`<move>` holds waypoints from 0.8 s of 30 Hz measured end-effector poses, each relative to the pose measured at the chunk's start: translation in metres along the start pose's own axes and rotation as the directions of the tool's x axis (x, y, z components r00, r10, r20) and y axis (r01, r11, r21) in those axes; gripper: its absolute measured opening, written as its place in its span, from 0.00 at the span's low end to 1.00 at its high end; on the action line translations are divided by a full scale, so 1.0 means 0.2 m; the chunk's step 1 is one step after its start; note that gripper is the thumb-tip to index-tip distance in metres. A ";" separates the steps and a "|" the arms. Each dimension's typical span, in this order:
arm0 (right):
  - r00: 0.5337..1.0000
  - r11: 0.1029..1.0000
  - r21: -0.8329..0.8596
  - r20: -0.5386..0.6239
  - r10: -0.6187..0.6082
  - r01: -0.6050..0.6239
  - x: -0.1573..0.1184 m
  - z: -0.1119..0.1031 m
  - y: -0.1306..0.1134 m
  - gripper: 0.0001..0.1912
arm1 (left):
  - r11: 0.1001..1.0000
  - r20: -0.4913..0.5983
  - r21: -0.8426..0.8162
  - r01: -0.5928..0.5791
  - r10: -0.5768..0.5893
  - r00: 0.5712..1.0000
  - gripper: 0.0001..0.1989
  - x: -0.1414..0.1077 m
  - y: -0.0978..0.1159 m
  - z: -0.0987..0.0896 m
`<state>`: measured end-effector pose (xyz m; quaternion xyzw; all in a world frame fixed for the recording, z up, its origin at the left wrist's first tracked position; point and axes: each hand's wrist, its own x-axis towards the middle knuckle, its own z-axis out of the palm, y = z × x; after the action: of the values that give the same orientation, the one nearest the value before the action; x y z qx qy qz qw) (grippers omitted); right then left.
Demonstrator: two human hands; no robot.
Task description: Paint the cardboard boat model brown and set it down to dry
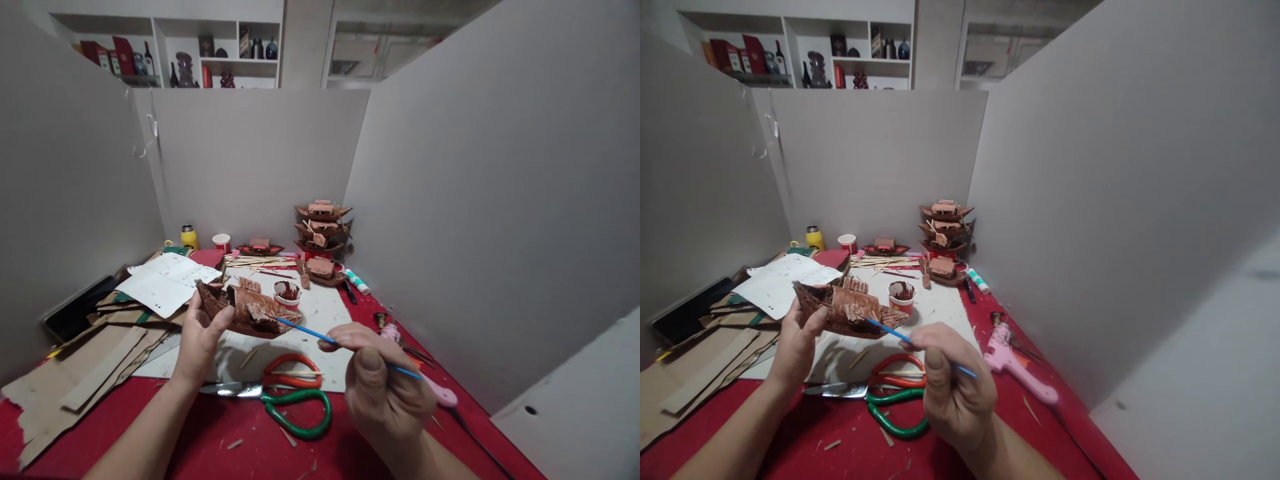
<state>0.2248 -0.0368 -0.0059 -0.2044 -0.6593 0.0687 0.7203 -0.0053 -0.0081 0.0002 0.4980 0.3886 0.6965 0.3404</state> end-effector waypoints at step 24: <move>0.879 0.854 0.303 -0.092 0.467 -0.422 0.11 0.04 0.00 0.13 | 0.943 0.252 -0.168 0.285 -0.239 0.938 0.34 -0.01 0.04 0.00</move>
<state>0.2202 -0.0270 0.0141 -0.2551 -0.5169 0.3072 0.7571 -0.0047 -0.0129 0.0064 0.4808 0.3373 0.6188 0.5217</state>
